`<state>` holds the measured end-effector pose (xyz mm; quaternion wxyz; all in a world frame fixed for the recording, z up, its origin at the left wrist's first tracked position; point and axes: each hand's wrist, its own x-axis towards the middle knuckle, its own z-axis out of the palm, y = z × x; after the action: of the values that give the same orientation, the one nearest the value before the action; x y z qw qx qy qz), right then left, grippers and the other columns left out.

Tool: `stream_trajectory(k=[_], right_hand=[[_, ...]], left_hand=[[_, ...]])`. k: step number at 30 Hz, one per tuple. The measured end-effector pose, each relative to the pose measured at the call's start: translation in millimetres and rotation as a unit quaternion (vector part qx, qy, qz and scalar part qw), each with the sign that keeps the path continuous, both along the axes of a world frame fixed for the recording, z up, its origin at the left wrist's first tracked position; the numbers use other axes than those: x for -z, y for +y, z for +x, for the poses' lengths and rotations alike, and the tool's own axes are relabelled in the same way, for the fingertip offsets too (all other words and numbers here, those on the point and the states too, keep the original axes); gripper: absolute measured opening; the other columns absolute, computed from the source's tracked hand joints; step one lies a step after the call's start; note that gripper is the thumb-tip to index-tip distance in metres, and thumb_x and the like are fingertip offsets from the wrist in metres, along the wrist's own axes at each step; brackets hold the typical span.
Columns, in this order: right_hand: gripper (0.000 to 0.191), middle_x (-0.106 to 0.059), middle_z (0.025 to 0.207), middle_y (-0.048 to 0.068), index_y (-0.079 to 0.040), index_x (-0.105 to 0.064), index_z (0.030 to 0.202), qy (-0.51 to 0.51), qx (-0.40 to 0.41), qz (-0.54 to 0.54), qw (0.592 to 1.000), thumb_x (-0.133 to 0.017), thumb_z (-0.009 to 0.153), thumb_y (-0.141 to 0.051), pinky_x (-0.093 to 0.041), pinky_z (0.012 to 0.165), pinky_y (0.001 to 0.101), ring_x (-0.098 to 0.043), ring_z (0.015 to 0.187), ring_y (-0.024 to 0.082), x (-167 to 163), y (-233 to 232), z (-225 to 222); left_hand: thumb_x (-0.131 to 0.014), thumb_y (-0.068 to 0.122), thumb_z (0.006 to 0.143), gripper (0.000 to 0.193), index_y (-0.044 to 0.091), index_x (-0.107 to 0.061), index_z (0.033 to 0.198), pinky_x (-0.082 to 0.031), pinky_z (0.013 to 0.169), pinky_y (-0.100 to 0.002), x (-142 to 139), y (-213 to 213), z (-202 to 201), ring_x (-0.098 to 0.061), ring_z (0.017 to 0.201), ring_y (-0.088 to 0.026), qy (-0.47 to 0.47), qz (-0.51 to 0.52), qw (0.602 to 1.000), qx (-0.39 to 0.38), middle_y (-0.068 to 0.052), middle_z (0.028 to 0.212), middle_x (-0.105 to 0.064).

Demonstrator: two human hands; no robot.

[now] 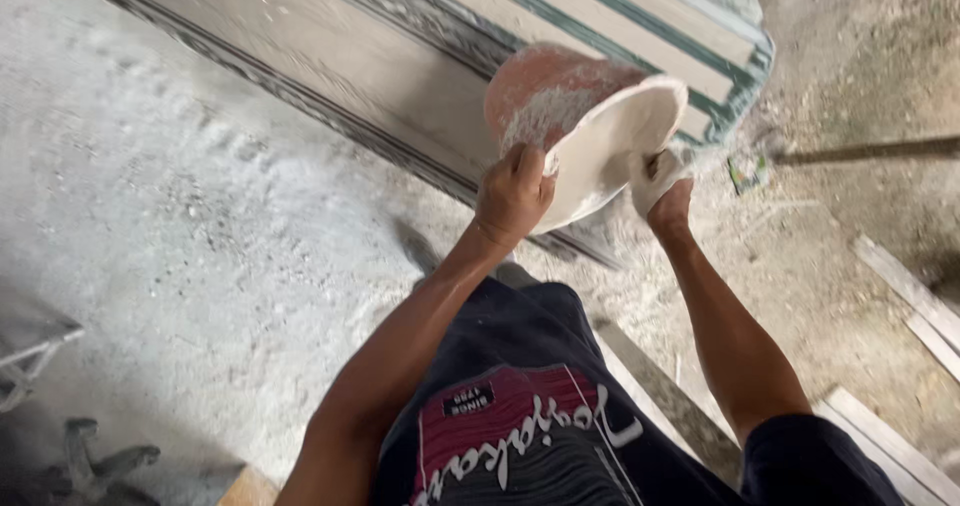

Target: The person pulls apart a bundle of white fibers, then scoops plaster slurry from a bowl and spreads it by hand over a long ornate mold on the workbench. They continue coating the mold surface, wipe slurry from the bowl and its rim, and finally set down a small cup and a sponge on the bench.

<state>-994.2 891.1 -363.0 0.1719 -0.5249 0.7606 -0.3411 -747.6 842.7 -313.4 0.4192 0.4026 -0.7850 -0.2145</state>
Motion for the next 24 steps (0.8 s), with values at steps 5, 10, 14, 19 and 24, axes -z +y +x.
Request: stream_trajectory(k=[5, 10, 14, 19, 24], right_hand=[[0.028, -0.063, 0.068, 0.011, -0.001, -0.061, 0.083, -0.040, -0.005, 0.099, 0.994, -0.063, 0.104, -0.019, -0.049, 0.041, 0.0322, -0.059, 0.051, 0.016, 1, 45, -53], [0.032, -0.061, 0.066, 0.013, 0.002, -0.062, 0.081, -0.018, 0.027, 0.074, 0.997, -0.064, 0.106, -0.018, -0.041, 0.040, 0.0361, -0.053, 0.049, 0.018, 5, 64, -65], [0.040, -0.064, 0.064, 0.011, 0.003, -0.064, 0.076, -0.046, 0.001, 0.057, 0.997, -0.069, 0.105, -0.024, -0.044, 0.048, 0.0331, -0.059, 0.054, 0.016, 8, 59, -44], [0.039, -0.064, 0.070, 0.015, 0.006, -0.063, 0.083, 0.006, 0.006, -0.039, 0.999, -0.073, 0.105, -0.026, -0.049, 0.057, 0.0396, -0.063, 0.060, 0.021, 17, 10, 2], [0.034, -0.066, 0.069, 0.012, 0.005, -0.065, 0.088, -0.061, -0.021, 0.006, 0.998, -0.069, 0.102, -0.026, -0.050, 0.054, 0.0386, -0.063, 0.058, 0.021, 23, -72, 82]], left_hand=[[-0.072, 0.003, 0.079, 0.030, 0.005, -0.051, 0.101, -0.054, 0.063, -0.048, 1, 31, -45, -0.063, 0.074, -0.039, 0.009, 0.018, 0.999, 0.039, -0.015, 0.089, -0.059], [-0.073, 0.003, 0.082, 0.028, 0.007, -0.050, 0.097, -0.055, 0.063, -0.045, 8, 47, -55, -0.064, 0.073, -0.035, 0.005, 0.022, 0.998, 0.065, -0.012, 0.087, -0.059], [-0.074, 0.005, 0.080, 0.029, 0.007, -0.050, 0.096, -0.055, 0.062, -0.045, 13, 35, -40, -0.063, 0.071, -0.035, -0.012, -0.006, 0.998, 0.064, -0.012, 0.085, -0.057], [-0.073, 0.004, 0.080, 0.027, 0.008, -0.050, 0.094, -0.055, 0.064, -0.045, 12, -3, 1, -0.063, 0.073, -0.034, -0.019, -0.043, 0.998, 0.044, -0.011, 0.085, -0.057], [-0.073, 0.005, 0.079, 0.028, 0.008, -0.048, 0.092, -0.053, 0.063, -0.048, 6, -70, 80, -0.061, 0.072, -0.036, -0.040, -0.075, 0.996, 0.010, -0.011, 0.083, -0.054]])
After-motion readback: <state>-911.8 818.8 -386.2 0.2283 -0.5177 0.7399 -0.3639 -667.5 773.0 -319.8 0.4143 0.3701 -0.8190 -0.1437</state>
